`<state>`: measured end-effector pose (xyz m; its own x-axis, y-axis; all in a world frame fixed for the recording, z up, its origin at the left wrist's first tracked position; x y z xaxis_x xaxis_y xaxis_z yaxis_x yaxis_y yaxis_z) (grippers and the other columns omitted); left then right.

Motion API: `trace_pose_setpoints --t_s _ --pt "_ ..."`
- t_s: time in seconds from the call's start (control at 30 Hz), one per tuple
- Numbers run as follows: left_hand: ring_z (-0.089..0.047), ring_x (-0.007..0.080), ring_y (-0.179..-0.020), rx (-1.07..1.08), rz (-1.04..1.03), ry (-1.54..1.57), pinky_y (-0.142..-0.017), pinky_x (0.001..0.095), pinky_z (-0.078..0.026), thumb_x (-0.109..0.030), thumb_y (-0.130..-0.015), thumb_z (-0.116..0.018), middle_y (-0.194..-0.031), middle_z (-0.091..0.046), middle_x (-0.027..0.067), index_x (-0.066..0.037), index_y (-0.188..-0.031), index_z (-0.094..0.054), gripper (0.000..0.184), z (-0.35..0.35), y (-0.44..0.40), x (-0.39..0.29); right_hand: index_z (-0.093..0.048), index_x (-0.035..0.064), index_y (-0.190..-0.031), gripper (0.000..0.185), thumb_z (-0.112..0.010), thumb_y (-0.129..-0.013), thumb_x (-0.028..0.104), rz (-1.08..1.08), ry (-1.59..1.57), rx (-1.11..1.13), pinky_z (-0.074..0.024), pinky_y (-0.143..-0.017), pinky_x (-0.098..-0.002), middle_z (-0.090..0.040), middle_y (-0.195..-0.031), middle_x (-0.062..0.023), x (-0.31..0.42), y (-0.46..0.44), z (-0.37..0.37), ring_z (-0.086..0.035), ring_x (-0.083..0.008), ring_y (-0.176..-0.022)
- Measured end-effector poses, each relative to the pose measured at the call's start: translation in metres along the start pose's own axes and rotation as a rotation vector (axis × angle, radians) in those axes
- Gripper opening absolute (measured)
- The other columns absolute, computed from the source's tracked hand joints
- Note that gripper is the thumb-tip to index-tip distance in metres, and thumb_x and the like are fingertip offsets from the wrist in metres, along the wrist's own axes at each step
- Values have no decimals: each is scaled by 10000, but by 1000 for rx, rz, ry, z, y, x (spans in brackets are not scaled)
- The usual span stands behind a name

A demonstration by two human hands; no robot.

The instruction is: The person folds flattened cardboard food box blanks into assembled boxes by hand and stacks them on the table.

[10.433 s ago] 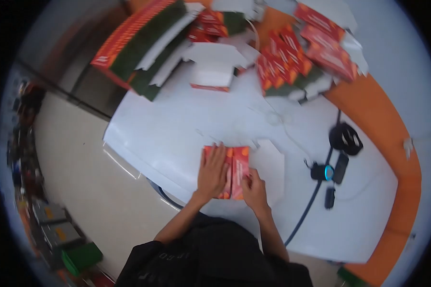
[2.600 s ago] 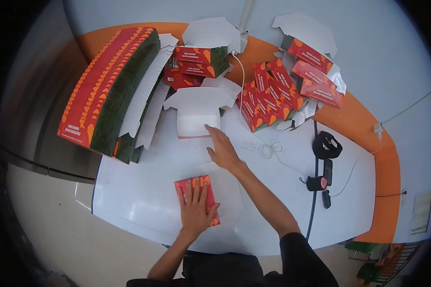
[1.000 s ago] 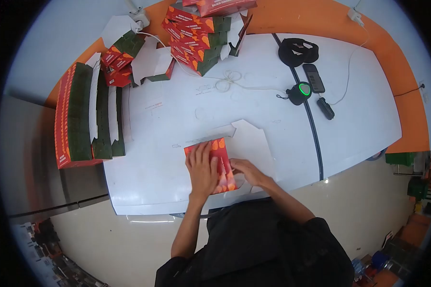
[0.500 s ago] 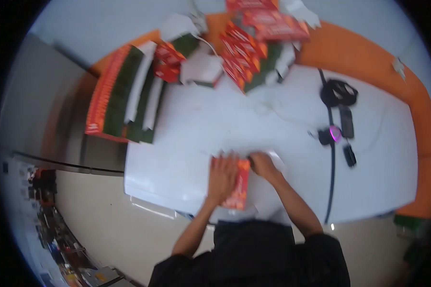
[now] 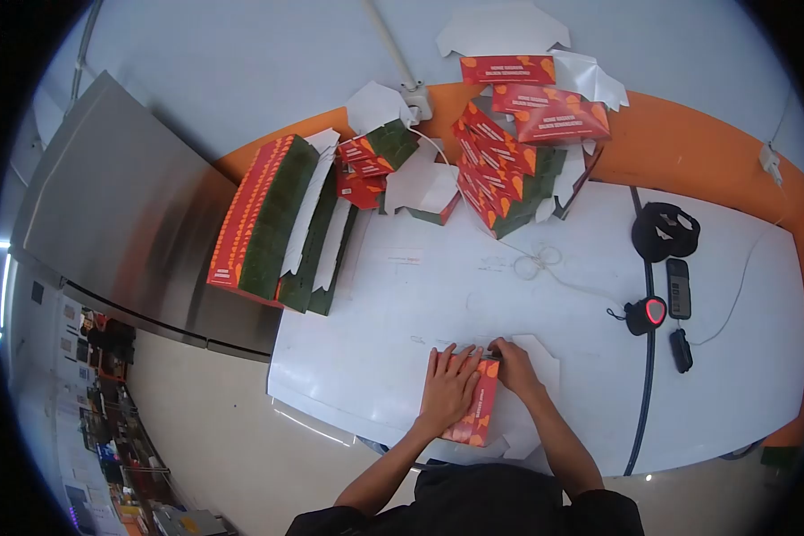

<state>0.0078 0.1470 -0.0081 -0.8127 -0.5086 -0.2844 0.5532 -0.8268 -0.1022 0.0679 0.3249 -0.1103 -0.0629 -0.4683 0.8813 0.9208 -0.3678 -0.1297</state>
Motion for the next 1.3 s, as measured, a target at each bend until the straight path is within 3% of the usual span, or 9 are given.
trace_pose_setpoints --t_s 0.23,0.43,0.5,0.53,0.63,0.73,0.83,1.03,1.3 --pt "-417 382 -1444 -19 26 25 -1262 605 -196 -283 -1093 -457 -1523 -544 77 -139 -1559 -513 490 0 0 -3 -622 24 -1134 374 -787 -800 -3 145 27 -253 -552 -843 -468 -666 -1054 -192 -14 17 -29 -650 -402 -1017" --pt "-484 389 -1364 -174 119 -47 -1244 605 -227 -274 -1094 -466 -1394 -608 152 -119 -1526 -551 466 -13 -13 14 -581 41 -1340 523 -648 -846 -115 49 -174 -311 -569 -922 -438 -563 -1349 -191 22 17 -2 -609 -389 -1202" --pt "-488 389 -1359 -246 178 -84 -1236 610 -234 -269 -1102 -453 -1400 -611 145 -110 -1513 -565 454 -22 -24 30 -569 39 -1372 571 -599 -833 -146 -4 -243 -107 -580 -940 -416 -554 -1403 -175 32 31 32 -577 -381 -1265" --pt "-486 380 -1361 -237 234 -49 -1236 612 -234 -263 -1103 -449 -1412 -610 137 -101 -1511 -565 454 -22 -33 35 -579 46 -1372 592 -588 -810 -140 -118 -250 138 -546 -1002 -419 -576 -1405 -160 24 39 44 -576 -373 -1257" --pt "-492 336 -1355 -265 249 -49 -1229 616 -232 -279 -1110 -440 -1403 -613 116 -110 -1520 -565 460 -22 -47 41 -659 57 -1277 518 -661 -784 -100 97 120 339 -502 -1030 -412 -633 -1355 -127 18 67 46 -603 -333 -1204" --pt "-491 298 -1354 -252 258 -57 -1235 605 -213 -307 -1119 -429 -1394 -611 94 -113 -1525 -564 470 -24 -49 44 -745 75 -1086 320 -694 -789 -32 328 192 70 -479 -1023 -398 -717 -1197 -76 10 77 13 -624 -282 -1098" --pt "-490 305 -1346 -259 240 -69 -1234 601 -207 -313 -1122 -424 -1399 -609 93 -113 -1527 -563 472 -25 -48 46 -765 75 -935 166 -678 -808 14 308 231 82 -499 -976 -388 -746 -1046 -43 -6 74 -10 -622 -254 -1013" --pt "-484 312 -1338 -265 204 -90 -1236 599 -205 -312 -1120 -424 -1399 -610 92 -120 -1529 -562 472 -27 -47 46 -757 49 -900 153 -648 -798 19 359 254 47 -536 -921 -407 -728 -949 -56 -8 73 -7 -624 -255 -988" --pt "-507 295 -1323 -285 282 -46 -1247 585 -209 -296 -1111 -446 -1375 -627 90 -118 -1504 -590 455 -26 -50 43 -682 -33 -1135 250 -707 -952 135 123 -47 22 -512 -970 -463 -707 -1039 -148 22 107 -28 -611 -355 -1123"
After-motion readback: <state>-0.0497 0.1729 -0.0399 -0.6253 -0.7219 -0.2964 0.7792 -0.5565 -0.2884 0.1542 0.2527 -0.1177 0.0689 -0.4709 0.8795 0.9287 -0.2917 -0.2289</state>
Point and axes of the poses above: each hand's wrist, its own y-axis away from the middle knuckle, its own z-axis out of the back of the hand, x = y × z, the point moved 1 cm from there along -y, towards the middle knuckle
